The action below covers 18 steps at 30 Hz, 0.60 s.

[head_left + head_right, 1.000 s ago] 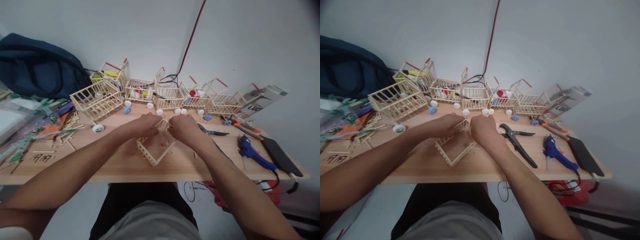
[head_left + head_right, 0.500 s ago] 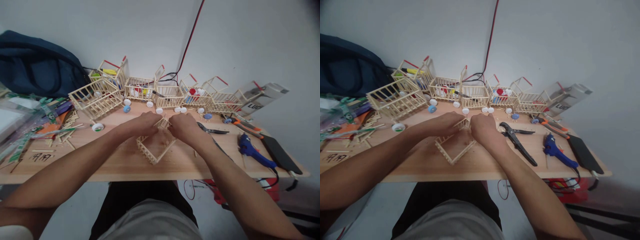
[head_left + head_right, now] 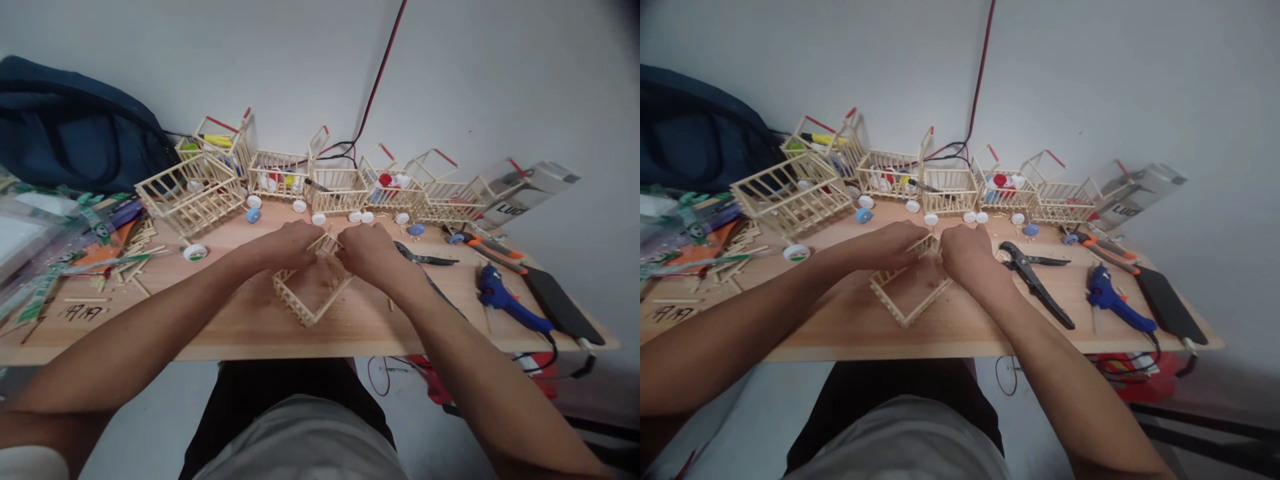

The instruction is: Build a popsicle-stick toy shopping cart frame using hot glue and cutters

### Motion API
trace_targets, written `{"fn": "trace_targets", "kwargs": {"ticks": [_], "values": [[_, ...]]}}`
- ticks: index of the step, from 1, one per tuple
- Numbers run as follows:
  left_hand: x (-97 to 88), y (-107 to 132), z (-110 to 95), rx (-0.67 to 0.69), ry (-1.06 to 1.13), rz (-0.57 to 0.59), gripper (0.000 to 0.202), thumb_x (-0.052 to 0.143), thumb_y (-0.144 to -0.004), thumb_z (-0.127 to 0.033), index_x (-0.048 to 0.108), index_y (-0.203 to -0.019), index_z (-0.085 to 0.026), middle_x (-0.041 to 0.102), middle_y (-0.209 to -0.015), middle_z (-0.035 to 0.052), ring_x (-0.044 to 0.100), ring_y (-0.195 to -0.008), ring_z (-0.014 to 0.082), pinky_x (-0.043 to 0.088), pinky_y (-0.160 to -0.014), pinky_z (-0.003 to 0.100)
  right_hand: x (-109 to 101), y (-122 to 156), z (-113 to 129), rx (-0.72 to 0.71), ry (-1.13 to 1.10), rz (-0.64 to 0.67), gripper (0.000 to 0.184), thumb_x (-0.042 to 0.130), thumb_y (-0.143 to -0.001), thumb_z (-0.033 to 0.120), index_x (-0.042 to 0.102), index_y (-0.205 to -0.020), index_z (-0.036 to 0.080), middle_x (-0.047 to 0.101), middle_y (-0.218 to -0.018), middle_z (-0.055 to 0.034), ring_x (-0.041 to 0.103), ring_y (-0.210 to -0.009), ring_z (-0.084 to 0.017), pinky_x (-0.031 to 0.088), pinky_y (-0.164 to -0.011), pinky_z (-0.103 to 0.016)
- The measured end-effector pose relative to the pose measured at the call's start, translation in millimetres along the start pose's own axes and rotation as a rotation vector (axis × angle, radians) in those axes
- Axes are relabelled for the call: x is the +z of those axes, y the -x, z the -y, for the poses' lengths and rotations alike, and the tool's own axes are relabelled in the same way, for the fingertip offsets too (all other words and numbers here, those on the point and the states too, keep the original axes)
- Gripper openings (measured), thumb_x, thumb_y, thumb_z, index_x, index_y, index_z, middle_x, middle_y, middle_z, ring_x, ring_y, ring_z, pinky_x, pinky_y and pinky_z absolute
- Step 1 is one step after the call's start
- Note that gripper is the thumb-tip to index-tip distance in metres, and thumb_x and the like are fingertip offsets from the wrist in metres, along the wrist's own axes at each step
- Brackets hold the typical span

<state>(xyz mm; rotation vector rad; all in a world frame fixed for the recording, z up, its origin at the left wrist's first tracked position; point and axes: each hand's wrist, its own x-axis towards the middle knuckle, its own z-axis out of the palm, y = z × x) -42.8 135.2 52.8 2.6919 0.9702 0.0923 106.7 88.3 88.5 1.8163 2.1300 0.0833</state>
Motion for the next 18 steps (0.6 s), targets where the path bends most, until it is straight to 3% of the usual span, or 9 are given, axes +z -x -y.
{"fn": "trace_targets", "kwargs": {"ticks": [10, 14, 18], "values": [[-1.6, -1.0, 4.6, 0.001, 0.111, -0.058, 0.016, 0.050, -0.075, -0.026, 0.062, -0.077, -0.015, 0.064, -0.079, 0.0060, 0.057, -0.074, 0.0198, 0.037, -0.065, 0.029, -1.8, -2.1, -0.3, 0.012, 0.023, 0.020, 0.029, 0.050, -0.089, 0.022, 0.071, -0.104, 0.010, 0.071, -0.107, -0.0215, 0.065, -0.103, -0.029, 0.041, -0.093, -0.043], [-3.9, -1.7, 4.3, -0.009, 0.201, -0.080, 0.025, 0.042, -0.081, -0.031, 0.052, -0.063, -0.016, 0.051, -0.060, 0.0014, 0.047, -0.061, 0.0153, 0.030, -0.058, 0.028, -3.9, -3.8, -0.7, -0.009, 0.063, 0.034, 0.028, 0.050, -0.089, 0.022, 0.072, -0.104, 0.011, 0.072, -0.106, -0.0192, 0.065, -0.105, -0.029, 0.039, -0.094, -0.043], [-2.9, -2.3, 5.0, 0.018, 0.242, -0.116, 0.029, 0.039, -0.085, -0.032, 0.044, -0.060, -0.018, 0.044, -0.057, -0.0003, 0.043, -0.058, 0.0138, 0.027, -0.057, 0.029, -10.1, -3.6, -1.4, -0.031, 0.091, 0.065, 0.029, 0.050, -0.090, 0.022, 0.072, -0.106, 0.011, 0.071, -0.107, -0.0202, 0.064, -0.106, -0.030, 0.041, -0.091, -0.042]]}}
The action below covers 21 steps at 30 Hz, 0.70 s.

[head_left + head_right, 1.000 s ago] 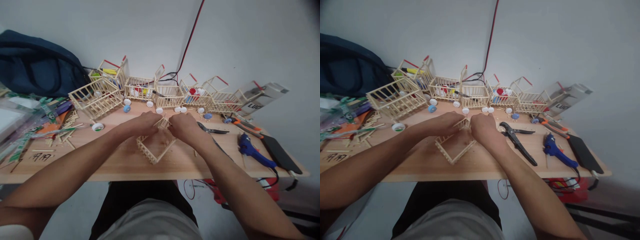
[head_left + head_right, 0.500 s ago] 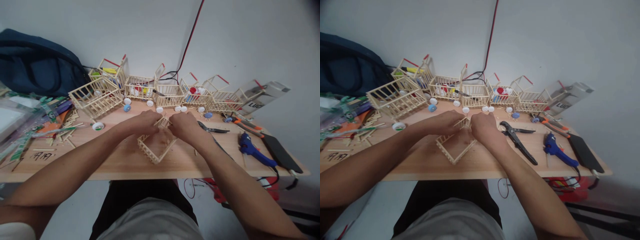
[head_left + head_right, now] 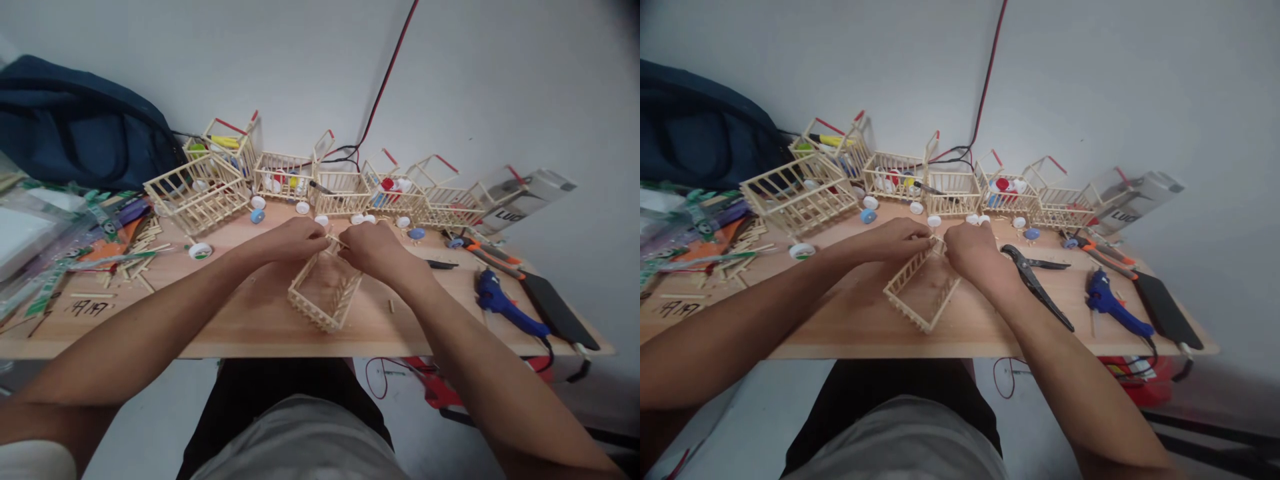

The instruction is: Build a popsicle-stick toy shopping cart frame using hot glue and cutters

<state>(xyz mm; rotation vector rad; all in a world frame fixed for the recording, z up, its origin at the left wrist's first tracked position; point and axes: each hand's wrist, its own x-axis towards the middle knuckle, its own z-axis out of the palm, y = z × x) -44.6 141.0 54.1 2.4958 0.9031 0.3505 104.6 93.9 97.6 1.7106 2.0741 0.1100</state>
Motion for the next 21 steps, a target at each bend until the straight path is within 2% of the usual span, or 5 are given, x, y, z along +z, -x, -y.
{"fn": "trace_targets", "kwargs": {"ticks": [4, 11, 21], "values": [[2.0, 0.0, -0.8, -0.026, -0.014, -0.015, 0.029, 0.041, -0.085, -0.030, 0.042, -0.059, -0.018, 0.044, -0.057, -0.0006, 0.043, -0.058, 0.0133, 0.026, -0.057, 0.028, -5.1, 1.0, -2.0, -0.034, 0.019, -0.006, 0.029, 0.051, -0.090, 0.022, 0.071, -0.107, 0.011, 0.071, -0.107, -0.0203, 0.064, -0.107, -0.031, 0.043, -0.089, -0.041], [4.0, 1.0, -5.0, -0.051, -0.017, -0.032, 0.027, 0.042, -0.085, -0.027, 0.049, -0.062, -0.016, 0.050, -0.060, 0.0010, 0.044, -0.060, 0.0138, 0.028, -0.059, 0.028, -2.8, 0.2, -5.0, -0.058, 0.042, -0.009, 0.029, 0.050, -0.092, 0.023, 0.071, -0.107, 0.011, 0.071, -0.106, -0.0200, 0.063, -0.107, -0.031, 0.042, -0.087, -0.040], [4.4, 1.4, -7.9, -0.054, -0.051, -0.045, 0.029, 0.042, -0.085, -0.027, 0.050, -0.060, -0.016, 0.045, -0.058, -0.0001, 0.041, -0.058, 0.0131, 0.025, -0.057, 0.028, 4.1, -3.0, -7.4, -0.076, 0.082, -0.028, 0.026, 0.051, -0.093, 0.027, 0.071, -0.104, 0.014, 0.072, -0.103, -0.0178, 0.064, -0.104, -0.029, 0.041, -0.084, -0.038]]}}
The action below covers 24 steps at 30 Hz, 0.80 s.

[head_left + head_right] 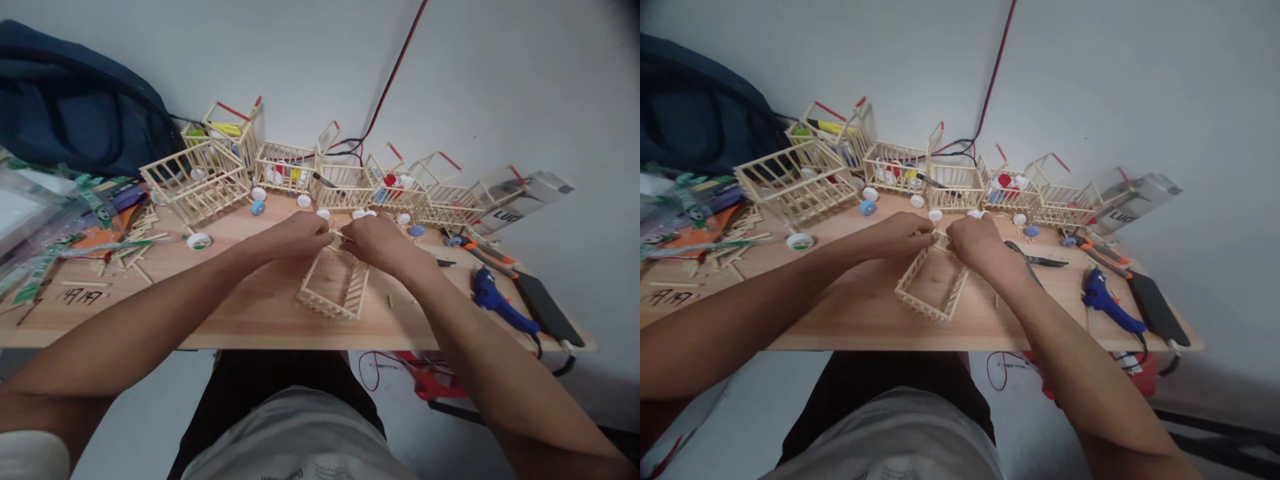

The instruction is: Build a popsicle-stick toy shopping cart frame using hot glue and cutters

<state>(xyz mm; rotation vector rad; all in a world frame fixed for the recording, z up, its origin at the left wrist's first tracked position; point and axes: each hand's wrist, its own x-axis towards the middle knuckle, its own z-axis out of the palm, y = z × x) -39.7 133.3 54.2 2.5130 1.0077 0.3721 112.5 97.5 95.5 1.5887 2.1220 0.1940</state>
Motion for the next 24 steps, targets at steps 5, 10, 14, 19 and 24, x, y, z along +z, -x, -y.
{"fn": "trace_targets", "kwargs": {"ticks": [5, 10, 14, 19, 24], "values": [[3.6, -1.9, 4.0, 0.017, -0.017, -0.014, 0.030, 0.040, -0.086, -0.026, 0.055, -0.063, -0.015, 0.051, -0.061, 0.0018, 0.044, -0.060, 0.0141, 0.028, -0.059, 0.028, 2.1, -1.1, 1.6, 0.001, 0.010, 0.001, 0.027, 0.051, -0.094, 0.028, 0.071, -0.104, 0.013, 0.072, -0.103, -0.0175, 0.065, -0.102, -0.030, 0.040, -0.085, -0.040], [2.9, -2.0, 3.1, 0.018, -0.042, -0.003, 0.028, 0.041, -0.086, -0.024, 0.056, -0.064, -0.014, 0.053, -0.062, 0.0021, 0.045, -0.060, 0.0143, 0.029, -0.059, 0.028, 1.8, -1.3, 2.2, 0.005, 0.012, 0.005, 0.027, 0.051, -0.093, 0.028, 0.071, -0.104, 0.013, 0.072, -0.103, -0.0182, 0.065, -0.103, -0.030, 0.040, -0.086, -0.041], [-1.5, 0.9, -2.1, -0.003, -0.038, 0.025, 0.027, 0.041, -0.087, -0.023, 0.055, -0.065, -0.014, 0.052, -0.062, 0.0014, 0.047, -0.062, 0.0143, 0.029, -0.059, 0.027, -1.0, 0.1, 3.5, 0.011, 0.006, 0.012, 0.027, 0.051, -0.093, 0.026, 0.071, -0.105, 0.013, 0.072, -0.104, -0.0184, 0.065, -0.104, -0.030, 0.040, -0.088, -0.041], [-3.2, 2.0, -2.5, 0.003, -0.031, 0.022, 0.027, 0.042, -0.087, -0.024, 0.051, -0.063, -0.015, 0.047, -0.059, -0.0003, 0.044, -0.059, 0.0135, 0.026, -0.056, 0.027, -4.1, 2.0, 4.8, 0.021, -0.010, 0.025, 0.027, 0.051, -0.093, 0.025, 0.071, -0.106, 0.013, 0.072, -0.106, -0.0185, 0.065, -0.106, -0.030, 0.040, -0.090, -0.041], [-1.6, 0.5, 1.7, 0.036, -0.027, 0.029, 0.028, 0.043, -0.086, -0.026, 0.052, -0.062, -0.015, 0.048, -0.058, -0.0002, 0.044, -0.058, 0.0129, 0.026, -0.056, 0.027, -1.1, 1.0, 2.8, 0.007, -0.024, -0.005, 0.027, 0.051, -0.092, 0.023, 0.071, -0.108, 0.013, 0.072, -0.106, -0.0182, 0.065, -0.105, -0.031, 0.041, -0.089, -0.042]]}}
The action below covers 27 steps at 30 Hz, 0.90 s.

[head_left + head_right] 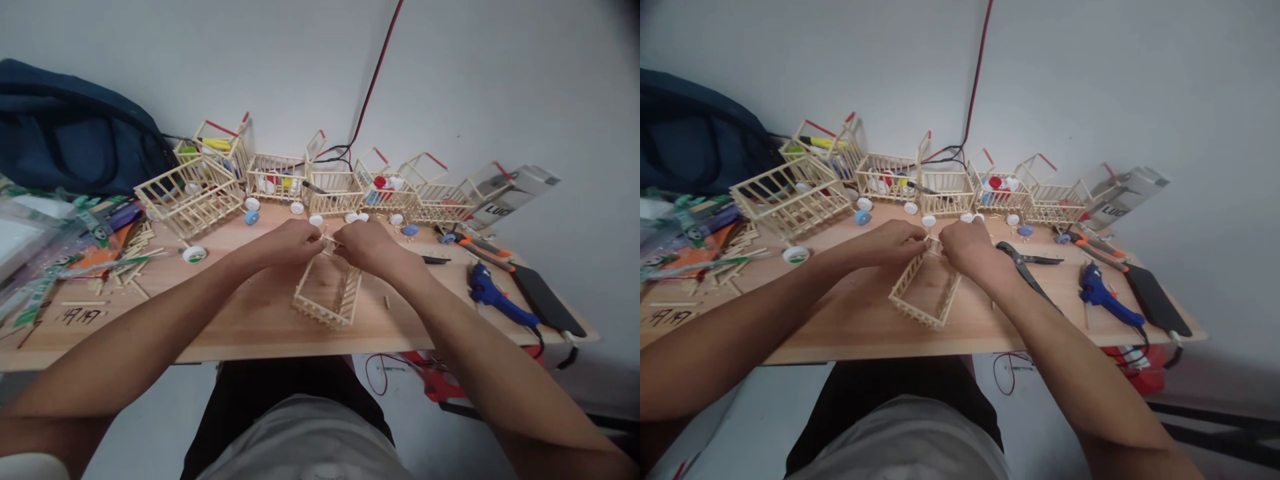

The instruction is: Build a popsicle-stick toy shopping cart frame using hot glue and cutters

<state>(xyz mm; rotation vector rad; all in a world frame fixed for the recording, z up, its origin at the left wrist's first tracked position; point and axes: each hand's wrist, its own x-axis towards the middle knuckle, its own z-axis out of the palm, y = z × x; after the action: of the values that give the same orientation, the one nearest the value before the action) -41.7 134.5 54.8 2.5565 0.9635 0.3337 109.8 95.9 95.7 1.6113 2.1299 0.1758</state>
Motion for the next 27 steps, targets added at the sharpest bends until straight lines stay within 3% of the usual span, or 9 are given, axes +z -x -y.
{"fn": "trace_targets", "kwargs": {"ticks": [27], "values": [[-0.8, 0.5, -0.5, -0.003, -0.047, 0.024, 0.033, 0.039, -0.088, -0.031, 0.058, -0.068, -0.015, 0.061, -0.070, 0.0049, 0.052, -0.065, 0.0160, 0.031, -0.058, 0.027, 2.1, -0.5, -1.9, 0.003, -0.028, -0.001, 0.029, 0.051, -0.092, 0.024, 0.072, -0.107, 0.010, 0.072, -0.105, -0.0206, 0.067, -0.102, -0.031, 0.045, -0.083, -0.038]]}}
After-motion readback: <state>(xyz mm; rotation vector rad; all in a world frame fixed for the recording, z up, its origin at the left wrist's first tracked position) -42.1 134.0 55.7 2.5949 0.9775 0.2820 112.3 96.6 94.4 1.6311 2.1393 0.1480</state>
